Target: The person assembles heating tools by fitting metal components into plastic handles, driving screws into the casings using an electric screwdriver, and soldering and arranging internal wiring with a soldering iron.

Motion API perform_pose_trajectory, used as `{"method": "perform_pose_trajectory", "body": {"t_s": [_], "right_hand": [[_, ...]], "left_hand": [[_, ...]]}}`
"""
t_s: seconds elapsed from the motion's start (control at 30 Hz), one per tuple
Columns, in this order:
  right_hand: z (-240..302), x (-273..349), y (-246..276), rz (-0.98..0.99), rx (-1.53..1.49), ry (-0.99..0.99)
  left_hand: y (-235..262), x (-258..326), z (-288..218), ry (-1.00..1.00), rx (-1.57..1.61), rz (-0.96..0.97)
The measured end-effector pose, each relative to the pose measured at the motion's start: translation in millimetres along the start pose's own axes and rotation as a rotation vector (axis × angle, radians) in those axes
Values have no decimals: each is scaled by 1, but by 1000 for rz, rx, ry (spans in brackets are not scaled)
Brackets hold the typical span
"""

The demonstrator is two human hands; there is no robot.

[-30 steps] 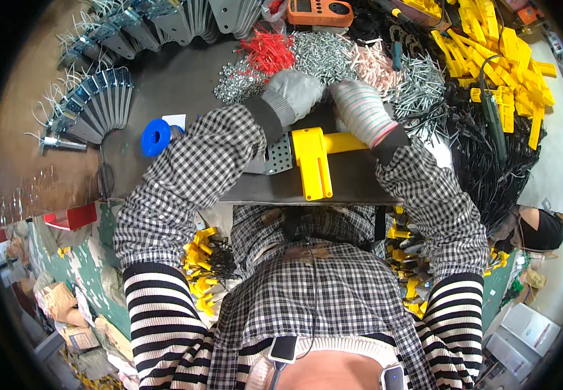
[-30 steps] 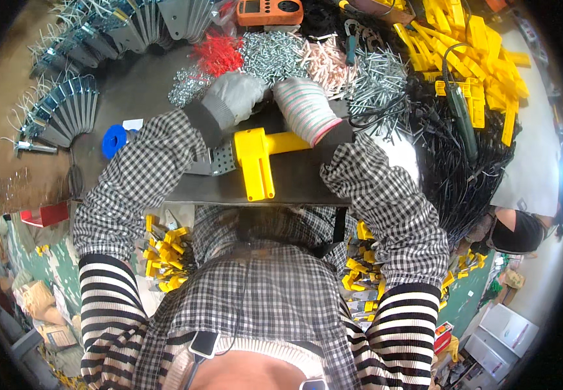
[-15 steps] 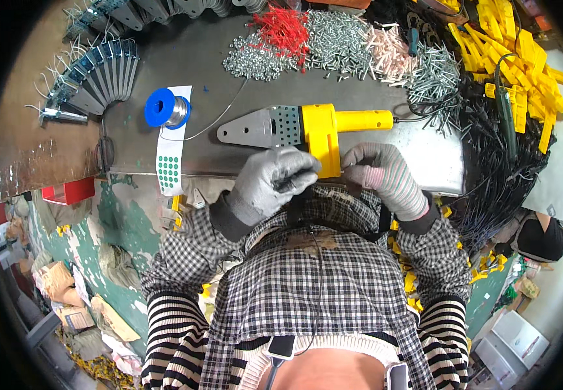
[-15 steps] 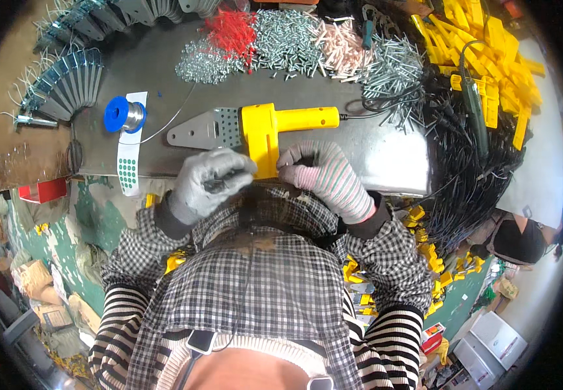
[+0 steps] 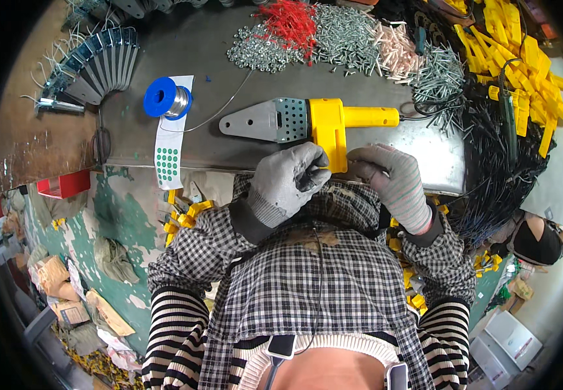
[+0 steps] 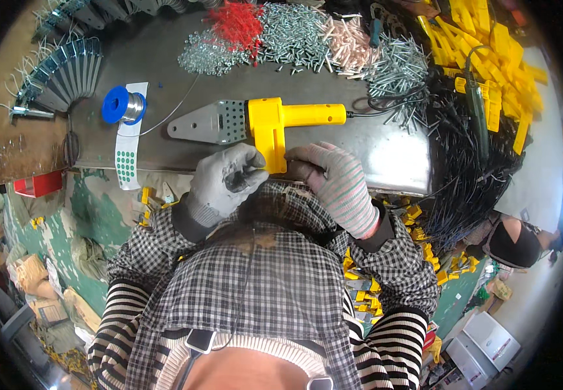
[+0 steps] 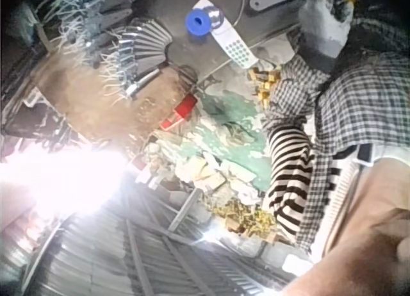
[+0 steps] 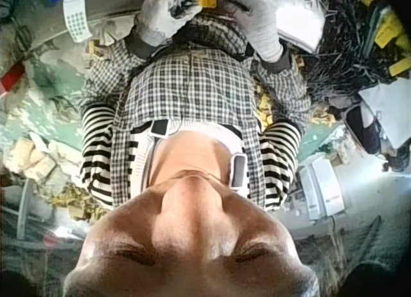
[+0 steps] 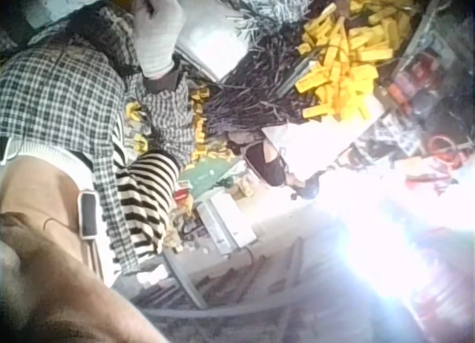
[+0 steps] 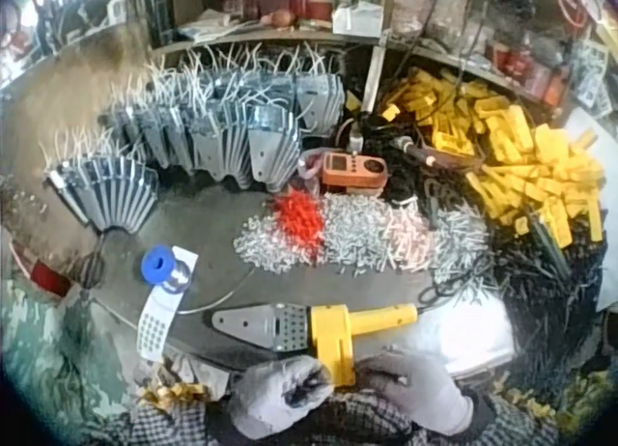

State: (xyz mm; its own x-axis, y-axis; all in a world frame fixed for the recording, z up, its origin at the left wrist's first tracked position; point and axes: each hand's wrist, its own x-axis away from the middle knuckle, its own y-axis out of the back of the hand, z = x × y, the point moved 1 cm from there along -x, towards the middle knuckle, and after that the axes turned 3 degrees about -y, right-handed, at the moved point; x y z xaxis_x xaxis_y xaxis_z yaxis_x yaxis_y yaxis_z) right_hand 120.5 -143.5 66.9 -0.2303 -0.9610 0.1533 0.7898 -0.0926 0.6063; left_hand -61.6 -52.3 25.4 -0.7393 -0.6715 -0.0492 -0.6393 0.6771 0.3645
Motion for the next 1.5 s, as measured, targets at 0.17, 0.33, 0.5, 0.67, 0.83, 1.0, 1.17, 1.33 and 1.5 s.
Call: {"method": "perform_pose_trajectory", "body": {"t_s": [0.17, 0.33, 0.5, 0.67, 0.83, 1.0, 1.17, 1.33, 1.5], "right_hand": [[2, 8, -6, -22, -50, 3], [9, 11, -2, -154, -39, 79], [6, 8, -1, -154, -23, 49], [0, 6, 2, -197, -19, 122], [1, 8, -6, -215, -50, 150], [-15, 6, -22, -224, 149, 285], [-6, 10, -27, -177, 361, 371], [-7, 14, -33, -247, 418, 456], [-23, 19, -39, -244, 468, 478]], "left_hand": [[-10, 2, 14, 53, 180, -98], [2, 31, 24, -390, -105, 188], [-22, 49, 136, 178, -586, 325], [-28, 38, 130, 137, -660, 396], [-32, 33, 124, 56, -771, 451], [18, -8, 9, 2, -504, 783], [39, -137, 13, -451, -508, 123], [-18, -209, 20, -431, -1162, 409], [-38, -210, 12, -284, -1243, 547]]}}
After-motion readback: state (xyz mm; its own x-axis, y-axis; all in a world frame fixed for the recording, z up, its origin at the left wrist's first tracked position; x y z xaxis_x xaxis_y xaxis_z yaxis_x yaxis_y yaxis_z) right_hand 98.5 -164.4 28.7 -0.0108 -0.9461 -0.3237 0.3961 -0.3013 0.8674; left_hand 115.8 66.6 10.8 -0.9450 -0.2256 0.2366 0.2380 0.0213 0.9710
